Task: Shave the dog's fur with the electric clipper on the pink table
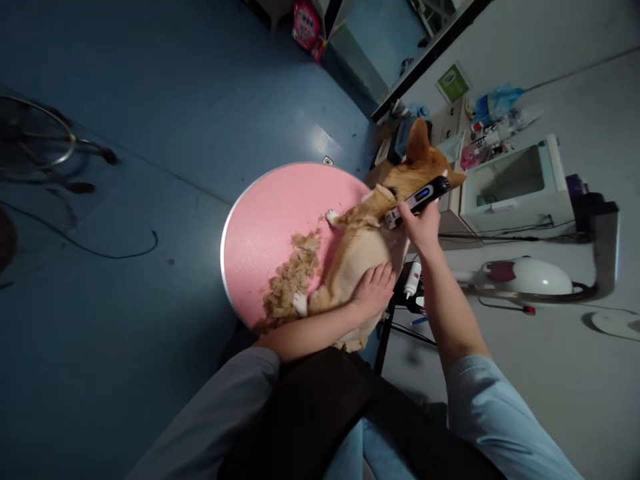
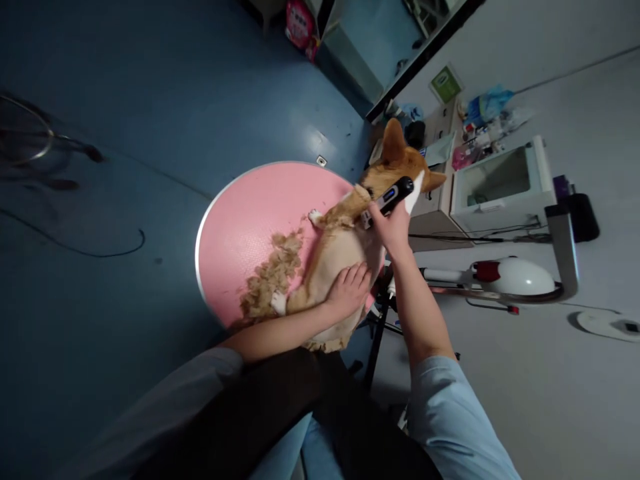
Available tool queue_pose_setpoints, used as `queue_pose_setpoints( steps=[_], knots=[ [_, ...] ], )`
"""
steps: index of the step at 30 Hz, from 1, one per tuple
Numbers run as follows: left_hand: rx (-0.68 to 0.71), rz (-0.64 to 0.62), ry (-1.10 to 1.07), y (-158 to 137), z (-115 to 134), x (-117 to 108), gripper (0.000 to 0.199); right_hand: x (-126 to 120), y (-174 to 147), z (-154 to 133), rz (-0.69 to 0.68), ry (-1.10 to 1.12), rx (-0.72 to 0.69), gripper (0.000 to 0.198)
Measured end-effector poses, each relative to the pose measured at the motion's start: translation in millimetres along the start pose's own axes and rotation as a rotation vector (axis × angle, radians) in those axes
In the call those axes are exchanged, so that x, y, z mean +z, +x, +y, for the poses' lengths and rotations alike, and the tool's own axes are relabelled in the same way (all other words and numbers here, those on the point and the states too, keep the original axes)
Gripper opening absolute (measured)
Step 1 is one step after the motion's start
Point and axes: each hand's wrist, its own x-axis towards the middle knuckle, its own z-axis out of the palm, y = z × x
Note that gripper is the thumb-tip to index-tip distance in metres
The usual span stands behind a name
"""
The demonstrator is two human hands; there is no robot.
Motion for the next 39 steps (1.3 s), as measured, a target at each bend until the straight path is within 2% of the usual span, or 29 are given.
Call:
queue_pose_setpoints(
  steps=[4, 8, 10, 14, 16, 21, 23, 26, 28, 31, 34, 36, 39],
  knots=[
    [0.020, 0.001, -0.038, 1, 2, 0, 0.055, 12, 2, -6, -0.152, 0.030, -0.042, 0.050],
    [0.032, -0.023, -0.066, 1, 3, -3, 0.056, 12, 15, -6, -0.078, -0.058, -0.046, 0.051],
    [0.034, -0.037, -0.076, 2, 3, -5, 0.057, 17, 17, -6, -0.105, -0.107, -0.035, 0.050],
    [0.062, -0.062, -0.077, 3, 2, -9, 0.057, 40, 6, -9, -0.337, -0.130, -0.040, 0.045],
    [0.084, -0.058, -0.075, 3, 2, -9, 0.056, 45, 4, -12, -0.403, -0.142, -0.063, 0.045],
    [0.084, -0.005, -0.102, 5, 6, 7, 0.057, 40, 15, -17, -0.231, -0.213, -0.083, 0.046],
    [0.084, -0.014, -0.123, 7, 7, 15, 0.058, 43, 10, -20, -0.285, -0.238, -0.075, 0.047],
    [0.105, -0.039, -0.137, 12, 9, 24, 0.057, 54, -8, -27, -0.466, -0.287, -0.049, 0.047],
    [0.104, -0.030, -0.139, 14, 10, 26, 0.056, 56, -15, -31, -0.539, -0.311, -0.051, 0.047],
    [0.104, 0.008, -0.106, 17, 13, 26, 0.057, 47, -7, -36, -0.463, -0.329, -0.062, 0.046],
    [0.115, 0.000, -0.079, 22, 17, 27, 0.057, 41, -1, -44, -0.409, -0.442, -0.001, 0.048],
    [0.106, -0.043, -0.130, 28, 18, 28, 0.055, 44, -12, -54, -0.497, -0.522, 0.034, 0.048],
    [0.032, -0.059, -0.307, 36, 19, 29, 0.056, 51, -37, -68, -0.706, -0.540, 0.008, 0.045]
  ],
)
